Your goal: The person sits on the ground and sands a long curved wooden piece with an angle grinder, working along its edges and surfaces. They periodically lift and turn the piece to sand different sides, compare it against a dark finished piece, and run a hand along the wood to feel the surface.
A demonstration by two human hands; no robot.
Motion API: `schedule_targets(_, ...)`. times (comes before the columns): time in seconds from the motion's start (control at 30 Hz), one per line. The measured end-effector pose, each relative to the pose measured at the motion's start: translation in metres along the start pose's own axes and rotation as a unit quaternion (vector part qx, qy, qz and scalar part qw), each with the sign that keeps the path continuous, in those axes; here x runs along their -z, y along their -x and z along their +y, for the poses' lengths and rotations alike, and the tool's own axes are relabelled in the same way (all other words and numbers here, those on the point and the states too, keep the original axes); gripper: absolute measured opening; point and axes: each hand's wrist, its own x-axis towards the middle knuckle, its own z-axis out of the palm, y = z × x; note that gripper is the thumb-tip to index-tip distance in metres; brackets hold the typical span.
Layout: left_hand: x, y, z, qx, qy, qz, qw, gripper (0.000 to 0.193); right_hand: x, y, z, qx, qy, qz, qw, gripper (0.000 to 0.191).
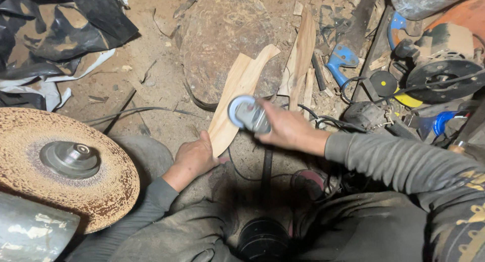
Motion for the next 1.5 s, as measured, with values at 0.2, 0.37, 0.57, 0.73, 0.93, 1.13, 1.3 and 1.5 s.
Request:
schedule_targets(0.2, -0.005, 0.000, 0.001, 0.011, -0.004, -0.016, 1.000, 0.086, 0.044, -0.037, 0.066, -0.142, -0.062, 0.153, 0.976, 0.090)
schedule_targets(0.37, -0.006, -0.002, 0.002, 0.006, -0.001, -0.012, 1.000, 0.086, 0.059, -0.053, 0.108, -0.135, -0.089, 0.228, 0.960, 0.088)
schedule_targets(0.57, -0.006, -0.001, 0.001, 0.007, -0.002, -0.008, 1.000, 0.084, 0.065, -0.067, 0.105, -0.119, -0.089, 0.212, 0.966, 0.086)
schedule_targets(0.73, -0.006, 0.000, 0.003, 0.011, 0.001, 0.000, 1.000, 0.080, 0.055, -0.057, 0.063, -0.102, -0.062, 0.128, 0.985, 0.089)
schedule_targets(0.93, -0.008, -0.001, 0.003, 0.012, 0.003, 0.004, 1.000, 0.082, 0.014, -0.008, -0.009, 0.004, 0.026, -0.013, 1.000, 0.091)
schedule_targets(1.13, -0.016, 0.001, 0.000, 0.006, 0.005, 0.023, 1.000, 0.078, 0.026, -0.024, 0.005, -0.084, 0.004, -0.022, 0.996, 0.090)
schedule_targets(1.3, -0.025, -0.002, -0.003, 0.000, 0.001, 0.018, 1.000, 0.080, 0.063, -0.063, 0.063, -0.118, -0.047, 0.135, 0.983, 0.091)
schedule_targets(1.5, -0.038, -0.001, 0.006, -0.059, 0.072, 0.088, 0.992, 0.092, 0.086, -0.068, 0.102, -0.166, -0.087, 0.229, 0.955, 0.091)
